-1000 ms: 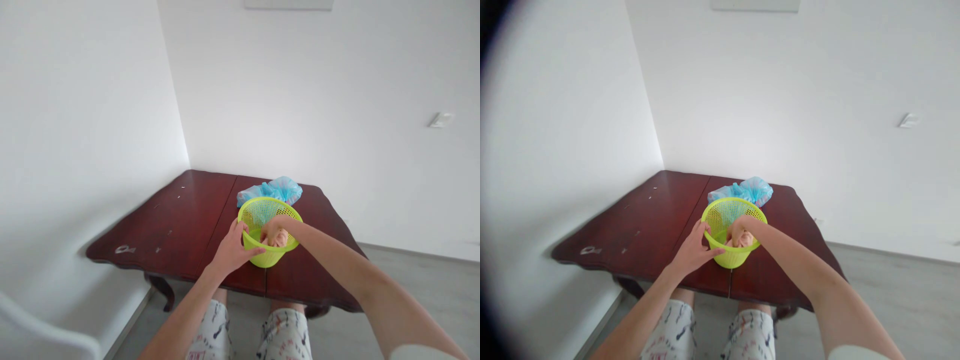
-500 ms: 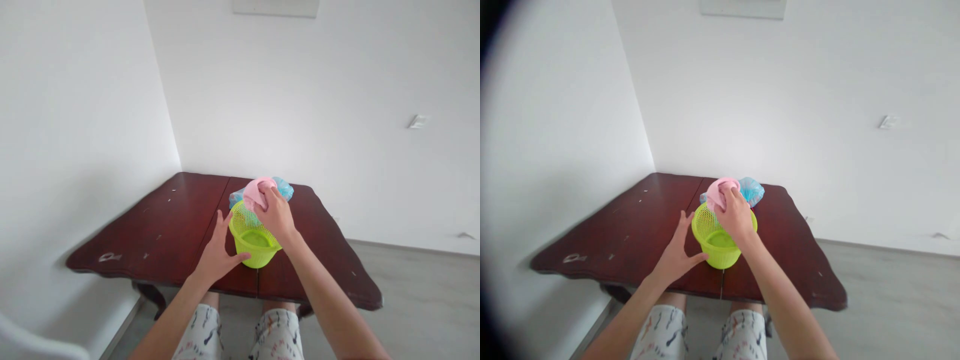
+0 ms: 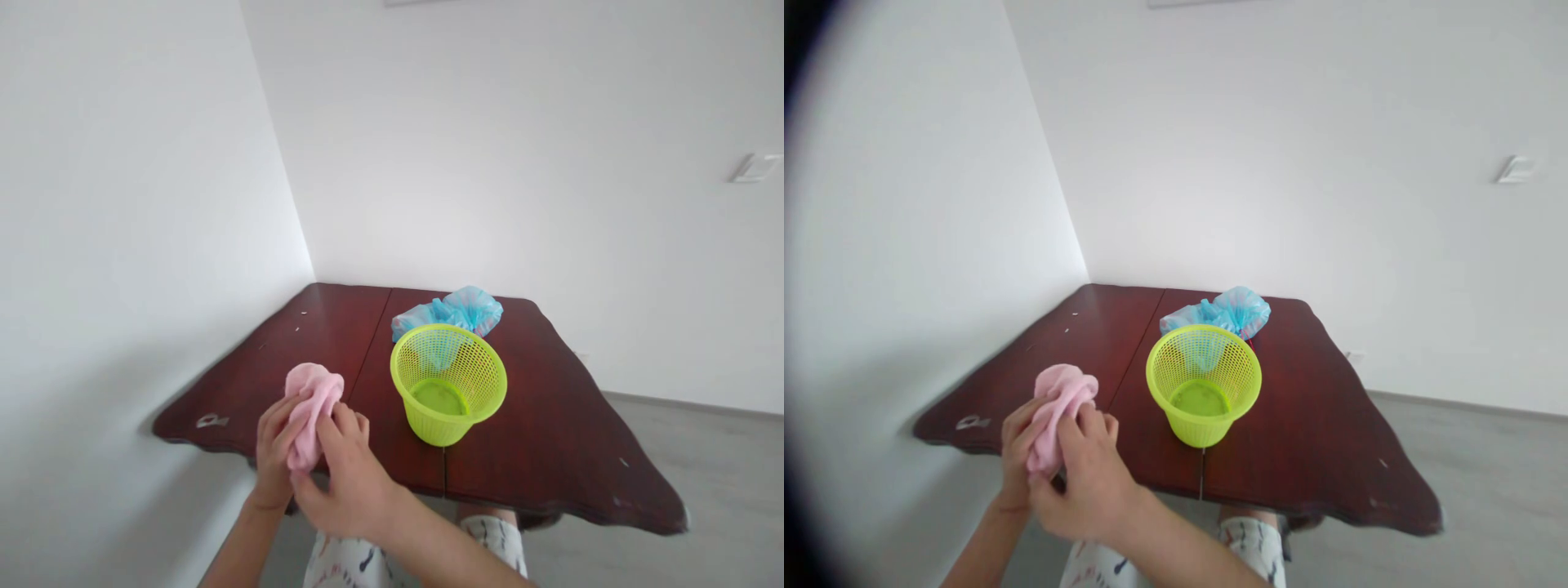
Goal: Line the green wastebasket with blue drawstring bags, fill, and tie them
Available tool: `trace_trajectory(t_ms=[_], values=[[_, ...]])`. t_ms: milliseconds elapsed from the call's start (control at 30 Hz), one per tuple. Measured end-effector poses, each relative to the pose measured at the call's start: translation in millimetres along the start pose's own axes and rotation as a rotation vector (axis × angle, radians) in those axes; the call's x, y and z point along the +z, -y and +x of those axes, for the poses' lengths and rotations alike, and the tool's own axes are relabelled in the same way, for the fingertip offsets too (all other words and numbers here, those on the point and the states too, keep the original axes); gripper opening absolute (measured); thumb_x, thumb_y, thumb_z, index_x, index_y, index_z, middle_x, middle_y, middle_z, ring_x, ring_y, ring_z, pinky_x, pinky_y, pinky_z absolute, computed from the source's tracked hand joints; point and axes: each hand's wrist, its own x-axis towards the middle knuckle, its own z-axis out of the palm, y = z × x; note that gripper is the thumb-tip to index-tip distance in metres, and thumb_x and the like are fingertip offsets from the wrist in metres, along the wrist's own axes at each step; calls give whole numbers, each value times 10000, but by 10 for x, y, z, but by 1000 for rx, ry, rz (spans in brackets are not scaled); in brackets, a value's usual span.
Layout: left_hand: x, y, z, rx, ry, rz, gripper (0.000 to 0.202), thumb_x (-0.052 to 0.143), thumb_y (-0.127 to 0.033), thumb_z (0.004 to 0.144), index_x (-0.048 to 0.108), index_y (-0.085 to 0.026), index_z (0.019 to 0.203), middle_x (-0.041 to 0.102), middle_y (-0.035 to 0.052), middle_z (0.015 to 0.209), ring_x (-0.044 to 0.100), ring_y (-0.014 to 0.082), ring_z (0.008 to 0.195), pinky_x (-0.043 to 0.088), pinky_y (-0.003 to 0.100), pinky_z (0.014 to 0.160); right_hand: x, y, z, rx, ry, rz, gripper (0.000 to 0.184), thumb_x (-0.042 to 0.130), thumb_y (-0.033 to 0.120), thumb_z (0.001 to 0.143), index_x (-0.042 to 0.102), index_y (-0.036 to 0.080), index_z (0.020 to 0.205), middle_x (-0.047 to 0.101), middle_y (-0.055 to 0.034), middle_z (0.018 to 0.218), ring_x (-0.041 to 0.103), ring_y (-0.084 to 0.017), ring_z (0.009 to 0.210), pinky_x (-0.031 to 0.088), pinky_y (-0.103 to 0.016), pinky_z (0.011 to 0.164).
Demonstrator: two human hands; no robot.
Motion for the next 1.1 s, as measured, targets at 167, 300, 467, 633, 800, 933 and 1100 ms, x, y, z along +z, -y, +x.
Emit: trace_trajectory(t_ms=[167, 300, 467, 633, 800, 933, 1100], values=[[34, 193, 51, 40, -25, 116, 744, 834, -86, 1035, 618, -338, 1700, 789, 147, 1485, 763, 367, 1363, 627, 557, 1214, 207, -732, -938, 199, 77, 61, 1111, 727, 64, 872, 352, 393, 1864, 374, -172, 1922, 385, -425, 1781, 387, -722, 1405], [321, 510, 260, -23, -91, 210, 700, 849, -128, 1038, 630, -294, 1682, 777, 167, 1478, 753, 377, 1349, 610, 558, 1220, 410, -1379, -1715, 278, -11, 140, 673, 661, 72, 868, 691, 270, 1511, 748, -163, 1503, 730, -326, 1457, 594, -508, 1256], [895, 762, 578, -205, 17, 236, 550, 668, -197, 1138, 640, -272, 1683, 696, 174, 1653, 653, 399, 1525, 485, 590, 1355, 391, -1759, -2319, 343, -84, -37, 210, 687, 212, 895, 740, 333, 1058, 833, -46, 992, 843, -278, 923, 675, -365, 863], [1484, 908, 472, -363, 347, 224, 696, 642, -190, 1040, 586, -227, 1733, 620, 184, 1744, 567, 417, 1622, 434, 556, 1396, -163, -1563, -2292, 289, -117, -87, 251, 637, 192, 973, 775, 362, 1095, 876, -25, 993, 885, -266, 902, 701, -345, 831], [1691, 1165, 219, -339, 582, 174, 877, 668, -263, 945, 473, -237, 1799, 462, 186, 1887, 473, 444, 1712, 415, 589, 1415, -1134, -1439, -2352, 311, -523, -286, 242, 690, 235, 1069, 844, 353, 1214, 866, -37, 921, 859, -263, 797, 700, -349, 750], [1688, 1262, 119, -277, 608, 69, 899, 624, -406, 1024, 361, -281, 1874, 431, 154, 1922, 428, 414, 1757, 382, 586, 1435, -2071, -1749, -2326, 466, -848, -417, 220, 664, 422, 1144, 813, 263, 1175, 835, -82, 940, 805, -248, 742, 676, -347, 692], [1849, 1222, 3, -309, 681, 124, 863, 506, -610, 1130, 361, -278, 1913, 322, 171, 1991, 187, 492, 1863, 282, 741, 1440, -2821, -2430, -1488, 572, -564, -726, 472, 566, 349, 1118, 743, 220, 1536, 780, -199, 1537, 794, -361, 1337, 663, -524, 1132]])
